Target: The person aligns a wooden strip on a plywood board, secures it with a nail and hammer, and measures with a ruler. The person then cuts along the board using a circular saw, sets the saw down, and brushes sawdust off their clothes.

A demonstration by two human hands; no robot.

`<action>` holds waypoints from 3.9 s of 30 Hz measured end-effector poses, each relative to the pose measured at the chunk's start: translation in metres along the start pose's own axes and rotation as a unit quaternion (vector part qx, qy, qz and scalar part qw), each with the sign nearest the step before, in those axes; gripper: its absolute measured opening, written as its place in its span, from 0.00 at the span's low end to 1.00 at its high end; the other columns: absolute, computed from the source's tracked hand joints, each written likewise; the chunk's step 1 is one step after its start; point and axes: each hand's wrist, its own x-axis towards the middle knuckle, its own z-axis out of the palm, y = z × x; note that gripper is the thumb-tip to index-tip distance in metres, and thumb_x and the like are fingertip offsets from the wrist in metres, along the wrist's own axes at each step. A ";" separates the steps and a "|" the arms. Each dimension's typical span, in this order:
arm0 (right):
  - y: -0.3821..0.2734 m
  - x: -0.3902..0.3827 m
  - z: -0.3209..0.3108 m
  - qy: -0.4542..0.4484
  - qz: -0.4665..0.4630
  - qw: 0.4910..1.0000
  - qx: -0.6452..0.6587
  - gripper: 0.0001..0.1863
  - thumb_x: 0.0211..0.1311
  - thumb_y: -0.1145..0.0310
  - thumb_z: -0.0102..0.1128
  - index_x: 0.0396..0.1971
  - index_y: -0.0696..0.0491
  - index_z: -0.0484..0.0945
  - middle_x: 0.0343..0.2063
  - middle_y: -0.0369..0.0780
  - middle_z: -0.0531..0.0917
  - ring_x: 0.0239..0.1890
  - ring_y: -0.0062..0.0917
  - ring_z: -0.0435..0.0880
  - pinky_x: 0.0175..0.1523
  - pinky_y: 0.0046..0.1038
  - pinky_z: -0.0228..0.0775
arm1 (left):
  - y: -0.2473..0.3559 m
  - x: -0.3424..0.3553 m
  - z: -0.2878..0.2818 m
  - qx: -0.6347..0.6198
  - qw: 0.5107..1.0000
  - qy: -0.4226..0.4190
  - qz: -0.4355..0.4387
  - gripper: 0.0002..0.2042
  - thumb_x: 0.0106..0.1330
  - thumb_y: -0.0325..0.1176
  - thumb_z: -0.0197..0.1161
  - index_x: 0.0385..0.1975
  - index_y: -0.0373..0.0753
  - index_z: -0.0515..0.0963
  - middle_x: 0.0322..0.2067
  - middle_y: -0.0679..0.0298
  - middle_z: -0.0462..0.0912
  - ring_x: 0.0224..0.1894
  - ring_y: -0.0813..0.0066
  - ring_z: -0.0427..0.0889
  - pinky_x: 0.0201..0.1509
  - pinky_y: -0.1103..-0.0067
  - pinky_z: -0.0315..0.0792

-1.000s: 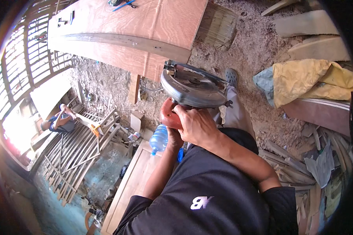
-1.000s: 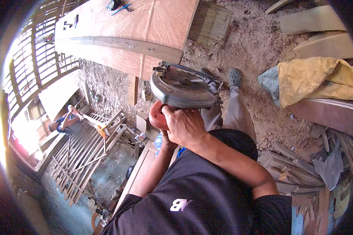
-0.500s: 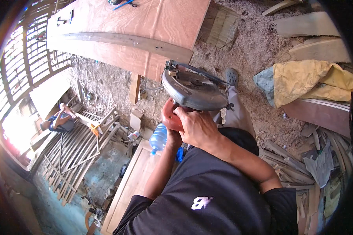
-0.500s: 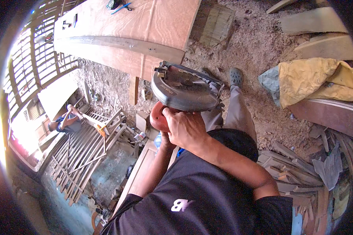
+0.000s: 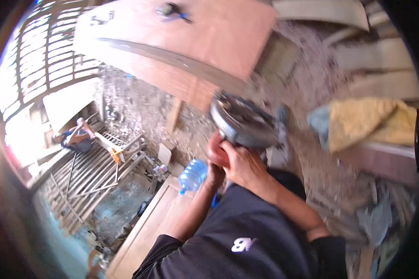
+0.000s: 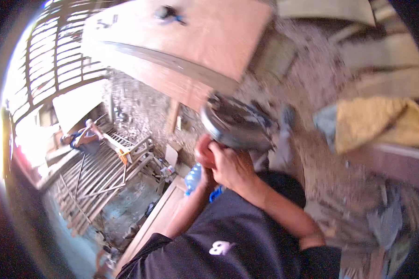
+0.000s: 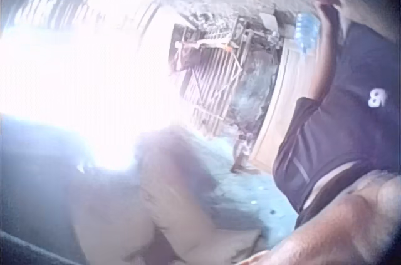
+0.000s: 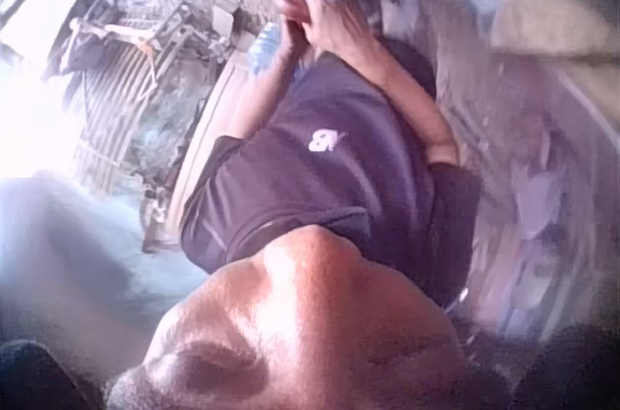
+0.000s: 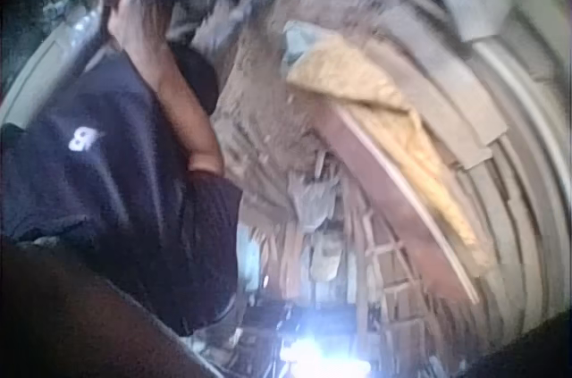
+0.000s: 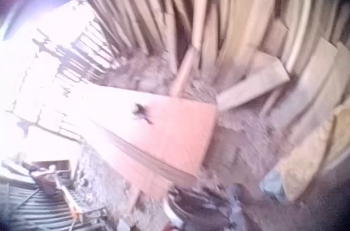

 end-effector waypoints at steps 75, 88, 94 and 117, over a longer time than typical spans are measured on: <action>0.017 -0.006 0.018 0.020 0.025 0.998 -0.048 0.23 0.54 0.68 0.75 0.47 0.55 0.74 0.32 0.54 0.88 0.37 0.53 0.89 0.44 0.51 0.80 | -0.018 -0.002 0.002 0.008 0.999 -0.027 -0.027 0.55 0.62 0.82 0.49 0.82 0.49 0.50 0.78 0.64 0.60 0.79 0.64 0.60 0.83 0.63 0.55; 0.018 -0.006 0.016 0.030 0.030 0.998 -0.055 0.24 0.54 0.68 0.75 0.49 0.55 0.77 0.32 0.53 0.88 0.36 0.51 0.90 0.43 0.50 0.80 | -0.016 -0.004 0.010 0.016 1.000 -0.009 -0.009 0.53 0.64 0.79 0.51 0.81 0.48 0.51 0.77 0.63 0.61 0.78 0.63 0.62 0.82 0.63 0.57; 0.014 -0.013 0.015 0.026 0.042 0.997 -0.053 0.23 0.54 0.69 0.75 0.48 0.54 0.75 0.30 0.52 0.88 0.35 0.51 0.90 0.43 0.50 0.80 | -0.016 -0.004 0.018 0.019 1.000 -0.008 -0.010 0.52 0.64 0.78 0.52 0.81 0.48 0.52 0.77 0.63 0.62 0.77 0.63 0.63 0.81 0.63 0.58; 0.029 -0.009 0.018 0.043 -0.004 0.996 -0.073 0.23 0.56 0.63 0.70 0.50 0.56 0.78 0.26 0.51 0.88 0.32 0.46 0.92 0.40 0.47 0.83 | 0.009 -0.015 0.066 0.079 0.995 0.003 0.060 0.49 0.68 0.74 0.55 0.80 0.47 0.53 0.75 0.62 0.64 0.75 0.62 0.66 0.79 0.62 0.62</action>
